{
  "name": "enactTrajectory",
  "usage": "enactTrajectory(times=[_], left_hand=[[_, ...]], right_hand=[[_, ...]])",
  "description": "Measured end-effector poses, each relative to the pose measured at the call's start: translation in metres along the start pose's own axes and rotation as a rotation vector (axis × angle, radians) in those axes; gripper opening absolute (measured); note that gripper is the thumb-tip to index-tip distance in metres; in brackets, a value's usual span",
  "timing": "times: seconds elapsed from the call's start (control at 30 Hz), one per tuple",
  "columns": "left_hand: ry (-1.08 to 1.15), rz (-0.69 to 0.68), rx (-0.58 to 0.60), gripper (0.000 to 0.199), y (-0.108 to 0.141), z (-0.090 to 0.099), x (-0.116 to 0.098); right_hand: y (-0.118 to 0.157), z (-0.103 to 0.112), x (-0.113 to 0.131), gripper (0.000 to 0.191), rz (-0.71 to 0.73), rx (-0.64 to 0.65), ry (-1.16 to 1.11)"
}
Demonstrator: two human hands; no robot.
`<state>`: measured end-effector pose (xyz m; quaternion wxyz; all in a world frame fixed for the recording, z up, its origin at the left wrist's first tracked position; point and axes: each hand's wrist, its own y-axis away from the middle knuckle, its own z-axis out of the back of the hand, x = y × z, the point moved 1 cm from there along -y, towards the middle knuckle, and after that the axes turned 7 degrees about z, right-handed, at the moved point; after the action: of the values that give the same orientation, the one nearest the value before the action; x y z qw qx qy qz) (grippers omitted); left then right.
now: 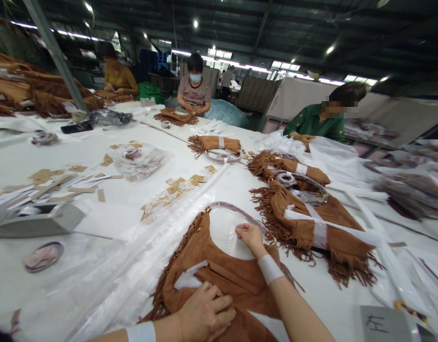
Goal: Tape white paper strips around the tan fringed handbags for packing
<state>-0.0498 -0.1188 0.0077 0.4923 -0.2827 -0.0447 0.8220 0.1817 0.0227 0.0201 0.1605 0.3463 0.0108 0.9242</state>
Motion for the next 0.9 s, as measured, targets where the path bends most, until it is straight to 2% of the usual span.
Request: enactTrajectory(times=[0.17, 0.27, 0.37, 0.43, 0.5, 0.6, 0.67, 0.77, 0.9], left_hand=[[0.003, 0.003, 0.018, 0.022, 0.000, 0.002, 0.001], [-0.004, 0.006, 0.032, 0.023, 0.001, 0.004, 0.001], [0.008, 0.015, 0.059, 0.023, 0.002, 0.004, 0.001], [0.020, 0.020, 0.079, 0.024, 0.003, 0.005, 0.000], [0.026, 0.026, 0.088, 0.023, 0.004, 0.005, 0.000], [0.017, 0.018, 0.072, 0.023, 0.007, 0.003, -0.001], [0.010, 0.001, 0.051, 0.022, 0.009, -0.001, 0.000], [0.004, -0.038, 0.025, 0.016, 0.012, -0.009, 0.002], [-0.012, -0.044, -0.027, 0.009, 0.015, -0.015, 0.003]], right_hand=[[-0.015, 0.010, 0.019, 0.009, 0.064, -0.063, -0.015], [-0.003, 0.024, 0.037, 0.015, 0.105, -0.100, -0.007], [0.039, 0.042, 0.056, 0.020, 0.181, -0.119, 0.033], [0.082, 0.049, 0.065, 0.022, 0.262, -0.123, 0.093], [0.128, 0.048, 0.067, 0.020, 0.420, -0.127, 0.189], [0.187, 0.031, 0.051, 0.020, 0.647, -0.069, 0.237], [0.213, 0.014, 0.031, 0.027, 0.731, -0.054, 0.219], [0.232, -0.005, 0.005, 0.032, 0.828, -0.093, 0.218], [0.241, -0.011, -0.010, 0.033, 0.912, -0.149, 0.258]])
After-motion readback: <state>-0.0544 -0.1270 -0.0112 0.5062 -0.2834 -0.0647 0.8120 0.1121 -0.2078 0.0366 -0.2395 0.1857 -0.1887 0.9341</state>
